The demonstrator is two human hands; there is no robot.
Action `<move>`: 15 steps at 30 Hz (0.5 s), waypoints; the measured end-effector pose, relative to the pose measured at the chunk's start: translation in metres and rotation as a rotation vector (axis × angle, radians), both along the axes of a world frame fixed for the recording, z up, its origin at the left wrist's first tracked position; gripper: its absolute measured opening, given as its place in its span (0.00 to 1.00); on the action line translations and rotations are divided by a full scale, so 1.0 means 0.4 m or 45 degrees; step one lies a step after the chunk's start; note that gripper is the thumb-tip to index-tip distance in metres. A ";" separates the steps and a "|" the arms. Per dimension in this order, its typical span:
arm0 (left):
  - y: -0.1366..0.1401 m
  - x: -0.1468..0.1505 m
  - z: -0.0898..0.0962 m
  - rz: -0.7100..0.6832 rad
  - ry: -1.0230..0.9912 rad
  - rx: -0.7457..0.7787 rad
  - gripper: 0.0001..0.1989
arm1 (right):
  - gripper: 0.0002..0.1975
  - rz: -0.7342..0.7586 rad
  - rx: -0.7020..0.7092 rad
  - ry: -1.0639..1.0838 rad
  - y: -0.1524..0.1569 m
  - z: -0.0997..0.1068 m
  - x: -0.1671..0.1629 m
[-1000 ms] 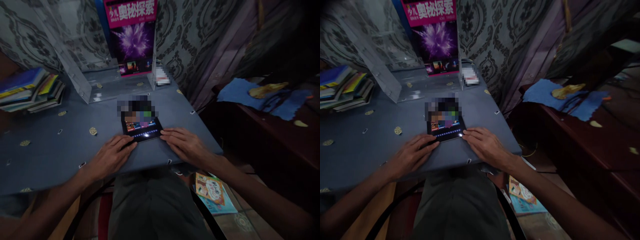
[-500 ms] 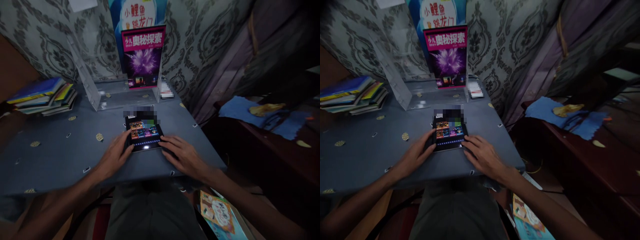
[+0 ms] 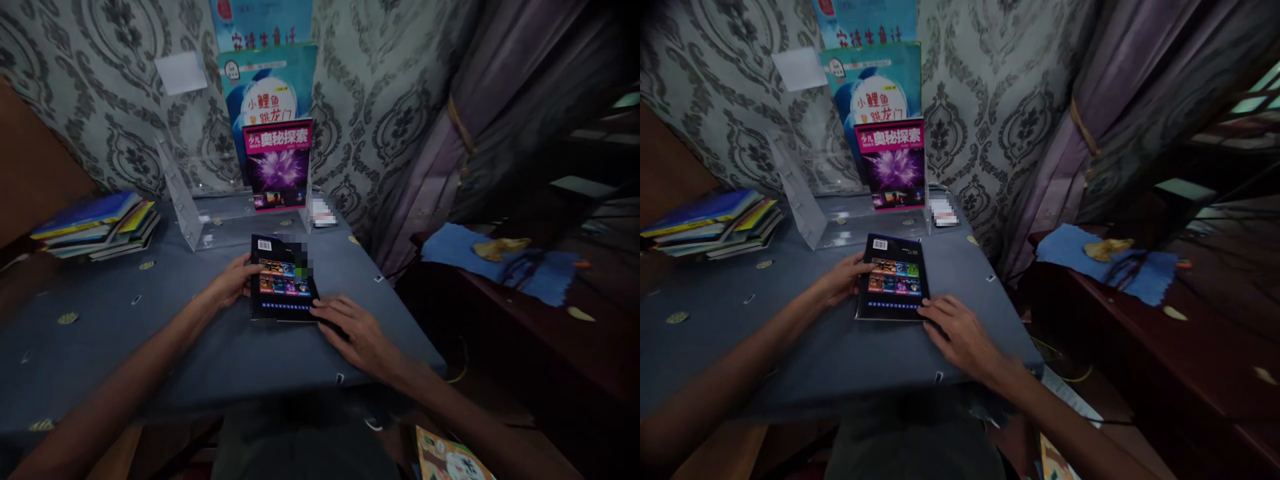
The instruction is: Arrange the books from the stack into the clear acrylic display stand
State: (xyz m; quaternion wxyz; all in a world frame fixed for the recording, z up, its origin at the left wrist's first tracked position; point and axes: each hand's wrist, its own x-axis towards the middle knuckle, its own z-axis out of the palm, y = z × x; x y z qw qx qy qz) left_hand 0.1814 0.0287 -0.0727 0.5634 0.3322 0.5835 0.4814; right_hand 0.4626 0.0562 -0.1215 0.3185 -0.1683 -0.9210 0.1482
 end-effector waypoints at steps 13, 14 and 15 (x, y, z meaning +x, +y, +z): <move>-0.008 0.003 0.148 -0.293 0.572 0.906 0.21 | 0.12 -0.175 -0.879 0.466 0.179 0.070 -0.072; -0.013 -0.005 0.143 -0.288 0.657 0.948 0.19 | 0.11 -0.144 -0.915 0.493 0.192 0.082 -0.080; -0.019 -0.012 0.133 -0.266 0.740 0.969 0.17 | 0.11 -0.106 -0.960 0.513 0.201 0.091 -0.088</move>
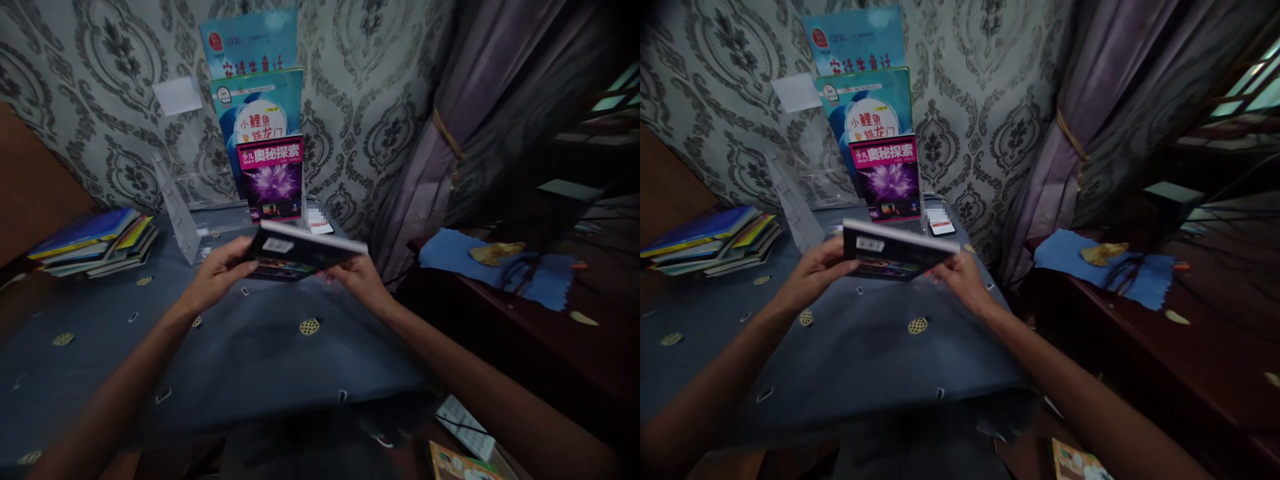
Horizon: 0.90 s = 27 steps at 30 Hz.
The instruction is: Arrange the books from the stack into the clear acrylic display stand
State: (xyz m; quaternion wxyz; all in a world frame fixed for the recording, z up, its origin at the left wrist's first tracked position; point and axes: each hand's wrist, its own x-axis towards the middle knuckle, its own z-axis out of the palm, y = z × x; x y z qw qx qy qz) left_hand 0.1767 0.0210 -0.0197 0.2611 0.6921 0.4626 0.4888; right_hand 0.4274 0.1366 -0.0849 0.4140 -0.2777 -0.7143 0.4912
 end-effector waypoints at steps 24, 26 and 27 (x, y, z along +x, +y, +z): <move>-0.043 -0.078 -0.203 -0.036 0.938 0.050 0.22 | 0.07 0.044 0.580 -0.298 0.002 -0.109 -0.024; -0.048 -0.083 -0.202 -0.055 0.984 0.003 0.24 | 0.09 0.034 0.699 -0.392 -0.003 -0.110 -0.022; -0.047 -0.086 -0.202 -0.056 0.990 0.000 0.24 | 0.09 0.022 0.763 -0.439 -0.005 -0.111 -0.021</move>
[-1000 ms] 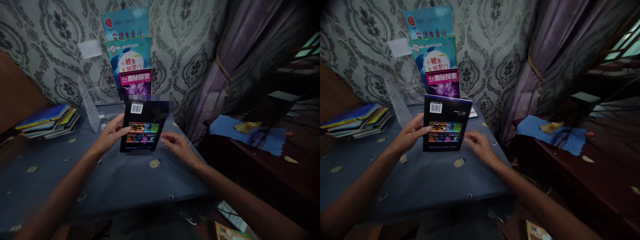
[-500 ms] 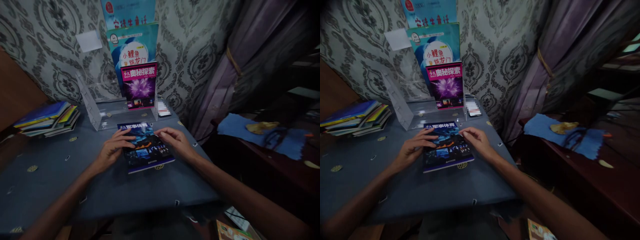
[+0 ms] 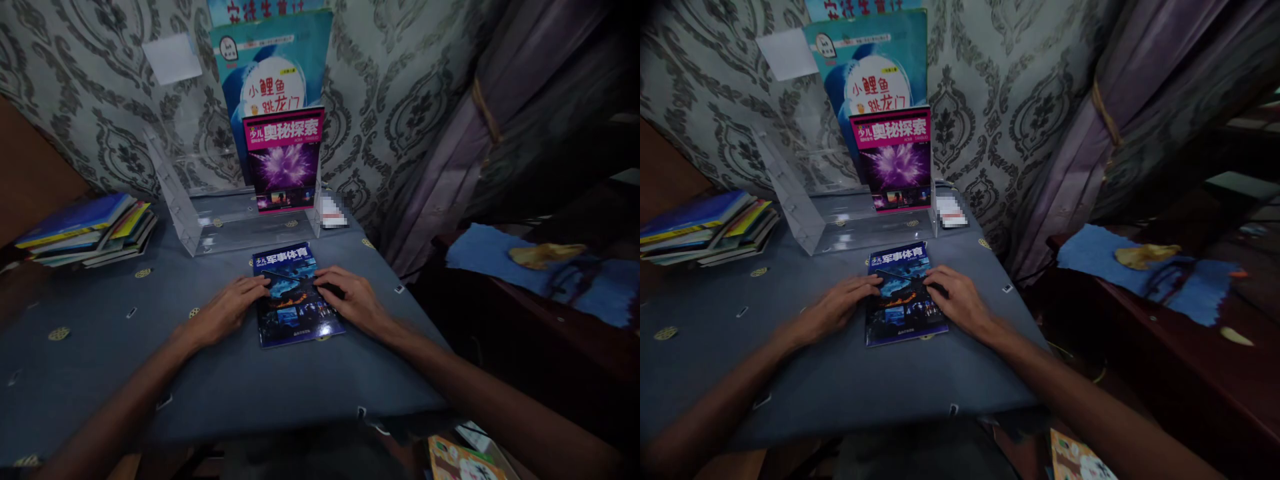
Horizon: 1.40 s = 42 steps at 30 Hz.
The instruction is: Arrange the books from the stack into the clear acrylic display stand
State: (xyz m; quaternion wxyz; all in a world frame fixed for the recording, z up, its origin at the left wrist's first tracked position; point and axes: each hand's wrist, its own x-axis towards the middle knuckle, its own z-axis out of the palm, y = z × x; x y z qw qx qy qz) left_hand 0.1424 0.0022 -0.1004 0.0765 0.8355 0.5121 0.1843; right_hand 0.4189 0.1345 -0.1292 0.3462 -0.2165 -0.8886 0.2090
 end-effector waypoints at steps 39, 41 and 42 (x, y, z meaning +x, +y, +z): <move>0.174 0.033 0.016 0.535 0.552 0.056 0.17 | 0.18 0.081 0.162 -0.415 0.021 0.036 -0.263; 0.176 0.047 0.025 0.530 0.625 0.049 0.16 | 0.17 0.118 0.118 -0.392 0.036 0.034 -0.257; 0.177 0.055 0.029 0.525 0.662 0.046 0.15 | 0.17 0.140 0.087 -0.388 0.046 0.032 -0.251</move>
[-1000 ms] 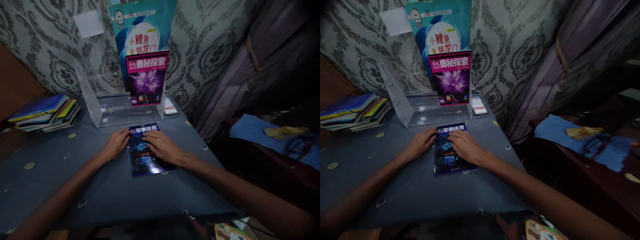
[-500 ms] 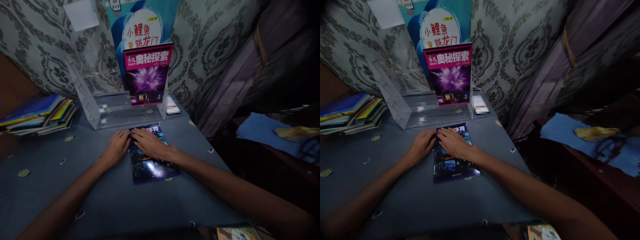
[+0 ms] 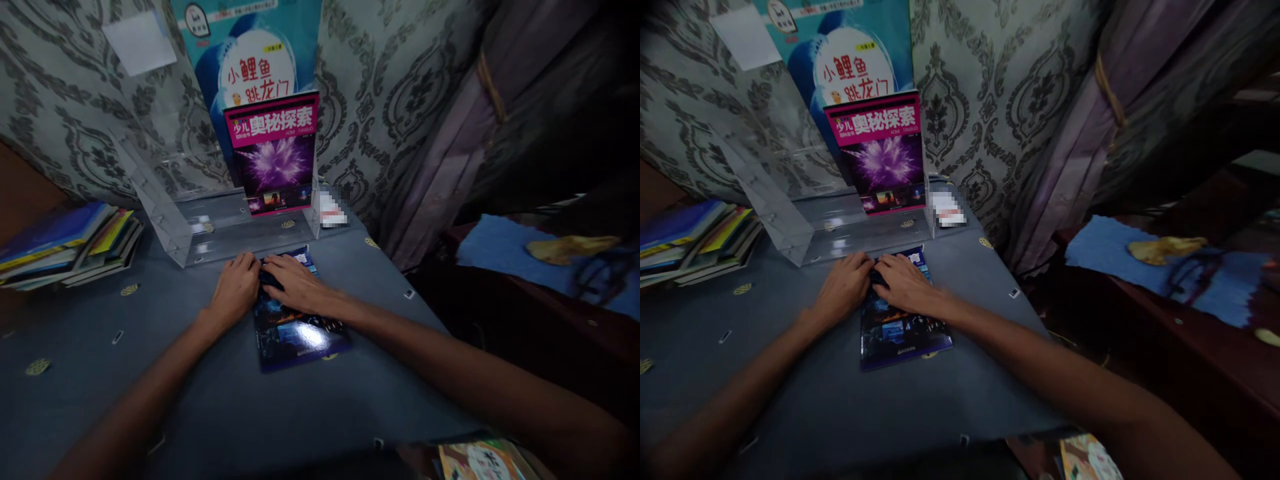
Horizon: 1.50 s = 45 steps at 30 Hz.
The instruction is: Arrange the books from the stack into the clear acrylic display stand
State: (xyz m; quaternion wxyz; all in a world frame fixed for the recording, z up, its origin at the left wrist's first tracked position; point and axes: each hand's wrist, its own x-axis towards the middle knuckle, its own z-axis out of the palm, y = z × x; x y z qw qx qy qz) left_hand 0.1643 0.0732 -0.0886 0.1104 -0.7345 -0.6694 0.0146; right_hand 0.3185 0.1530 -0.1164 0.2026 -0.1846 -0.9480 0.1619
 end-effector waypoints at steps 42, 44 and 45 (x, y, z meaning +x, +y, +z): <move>0.137 0.090 -0.034 -0.337 -0.282 0.041 0.24 | 0.27 -0.310 -0.371 0.362 0.122 -0.056 0.168; 0.129 0.088 -0.035 -0.356 -0.280 0.033 0.25 | 0.26 -0.336 -0.362 0.344 0.119 -0.053 0.167; 0.126 0.089 -0.035 -0.360 -0.279 0.029 0.25 | 0.26 -0.342 -0.356 0.334 0.117 -0.051 0.167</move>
